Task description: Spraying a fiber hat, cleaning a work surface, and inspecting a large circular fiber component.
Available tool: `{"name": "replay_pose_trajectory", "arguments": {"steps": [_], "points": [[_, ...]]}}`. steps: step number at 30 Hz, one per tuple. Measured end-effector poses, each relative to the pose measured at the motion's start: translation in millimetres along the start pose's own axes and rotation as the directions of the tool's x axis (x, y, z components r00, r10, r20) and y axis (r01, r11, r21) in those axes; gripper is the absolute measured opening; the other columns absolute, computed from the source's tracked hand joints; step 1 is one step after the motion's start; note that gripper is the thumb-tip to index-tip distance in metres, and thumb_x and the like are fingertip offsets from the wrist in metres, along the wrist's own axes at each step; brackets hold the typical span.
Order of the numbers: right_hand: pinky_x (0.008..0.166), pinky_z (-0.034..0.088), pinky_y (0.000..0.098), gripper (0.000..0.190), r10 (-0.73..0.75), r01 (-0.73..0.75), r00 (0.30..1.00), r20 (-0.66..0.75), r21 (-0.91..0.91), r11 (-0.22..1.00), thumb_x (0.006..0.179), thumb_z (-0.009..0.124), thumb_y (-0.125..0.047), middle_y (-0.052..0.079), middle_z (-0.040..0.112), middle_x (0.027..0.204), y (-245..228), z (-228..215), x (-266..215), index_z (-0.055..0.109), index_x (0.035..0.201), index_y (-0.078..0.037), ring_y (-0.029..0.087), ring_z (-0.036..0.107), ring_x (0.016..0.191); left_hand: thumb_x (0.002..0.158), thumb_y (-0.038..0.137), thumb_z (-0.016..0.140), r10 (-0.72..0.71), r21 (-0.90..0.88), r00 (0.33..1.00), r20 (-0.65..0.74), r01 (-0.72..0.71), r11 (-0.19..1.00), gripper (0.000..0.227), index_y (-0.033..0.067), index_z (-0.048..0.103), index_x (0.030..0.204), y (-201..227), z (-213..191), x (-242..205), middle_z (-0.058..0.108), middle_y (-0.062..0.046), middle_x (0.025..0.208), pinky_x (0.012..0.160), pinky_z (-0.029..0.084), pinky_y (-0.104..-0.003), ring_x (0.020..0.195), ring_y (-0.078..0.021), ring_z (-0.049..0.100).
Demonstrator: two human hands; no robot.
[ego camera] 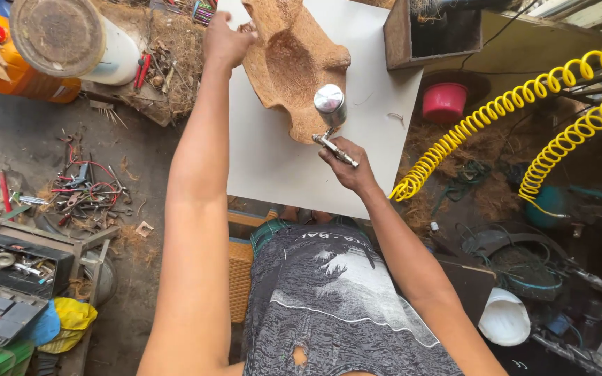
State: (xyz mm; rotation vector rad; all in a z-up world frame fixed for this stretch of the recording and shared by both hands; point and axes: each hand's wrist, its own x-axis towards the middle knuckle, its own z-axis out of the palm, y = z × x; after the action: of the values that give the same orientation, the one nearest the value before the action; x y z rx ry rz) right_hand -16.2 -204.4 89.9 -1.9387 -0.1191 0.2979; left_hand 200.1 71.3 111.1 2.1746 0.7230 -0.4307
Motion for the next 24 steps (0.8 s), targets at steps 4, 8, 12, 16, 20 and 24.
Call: {"name": "replay_pose_trajectory", "arguments": {"steps": [4,8,12,16,20,24], "points": [[0.067,0.040,0.0284,0.018,0.052,-0.052,0.998,-0.021,0.008,0.999,0.096,0.067,-0.027,0.000,0.059,0.082,6,-6,-9,0.063,0.090,-0.011,0.013,0.054,0.075,0.095,0.014,0.068,-0.007,0.030,0.994,0.106,0.004,1.000,0.011,0.0169,0.067,0.106,8,0,-32,0.070,0.005,0.091,0.048,0.037,-0.016,0.055,-0.0022,0.046],[0.067,0.040,0.0291,0.024,0.034,-0.029,0.993,-0.114,0.046,0.999,0.096,0.067,-0.033,0.001,0.059,0.081,4,-17,-9,0.065,0.094,-0.009,0.014,0.054,0.075,0.090,0.006,0.066,0.521,-0.262,0.834,-0.180,-0.552,0.792,0.010,0.0066,0.068,0.100,-27,11,-53,0.074,-0.007,0.101,0.086,0.059,-0.033,0.093,-0.0193,0.070],[0.068,0.043,0.0290,0.031,0.050,-0.043,0.980,-0.193,0.040,0.998,0.096,0.065,-0.041,-0.001,0.059,0.080,-8,-20,0,0.067,0.096,-0.010,0.012,0.053,0.075,0.092,0.013,0.068,0.354,-0.342,0.807,-0.473,-0.539,0.770,0.011,0.0084,0.067,0.101,-92,39,-67,0.070,-0.002,0.085,0.062,0.059,-0.025,0.072,-0.0105,0.064],[0.070,0.048,0.0317,0.012,0.141,-0.116,0.968,-0.208,0.128,0.985,0.092,0.077,-0.028,0.006,0.064,0.070,-16,-6,15,0.074,0.093,-0.016,0.012,0.055,0.070,0.088,0.009,0.070,0.188,-0.433,0.837,-0.513,-0.442,0.785,0.009,0.0040,0.067,0.094,-169,85,-51,0.069,-0.017,0.081,0.075,0.056,-0.041,0.081,-0.0256,0.072],[0.067,0.047,0.0296,0.012,0.119,-0.096,0.976,-0.185,0.128,0.987,0.091,0.079,-0.028,0.003,0.063,0.067,-24,13,27,0.074,0.091,-0.017,0.009,0.054,0.068,0.087,0.010,0.069,0.131,-0.383,0.843,-0.521,-0.368,0.847,0.010,0.0019,0.067,0.092,-212,110,-49,0.068,-0.017,0.078,0.070,0.055,-0.045,0.078,-0.0304,0.072],[0.066,0.047,0.0295,0.020,0.127,-0.116,0.981,-0.146,0.082,0.990,0.089,0.080,-0.032,0.006,0.061,0.065,-25,32,41,0.070,0.084,-0.015,0.011,0.054,0.066,0.084,0.015,0.072,0.120,-0.308,0.836,-0.536,-0.327,0.894,0.013,0.0040,0.066,0.080,-228,119,-51,0.062,-0.014,0.062,0.060,0.052,-0.039,0.061,-0.0293,0.068]]}}
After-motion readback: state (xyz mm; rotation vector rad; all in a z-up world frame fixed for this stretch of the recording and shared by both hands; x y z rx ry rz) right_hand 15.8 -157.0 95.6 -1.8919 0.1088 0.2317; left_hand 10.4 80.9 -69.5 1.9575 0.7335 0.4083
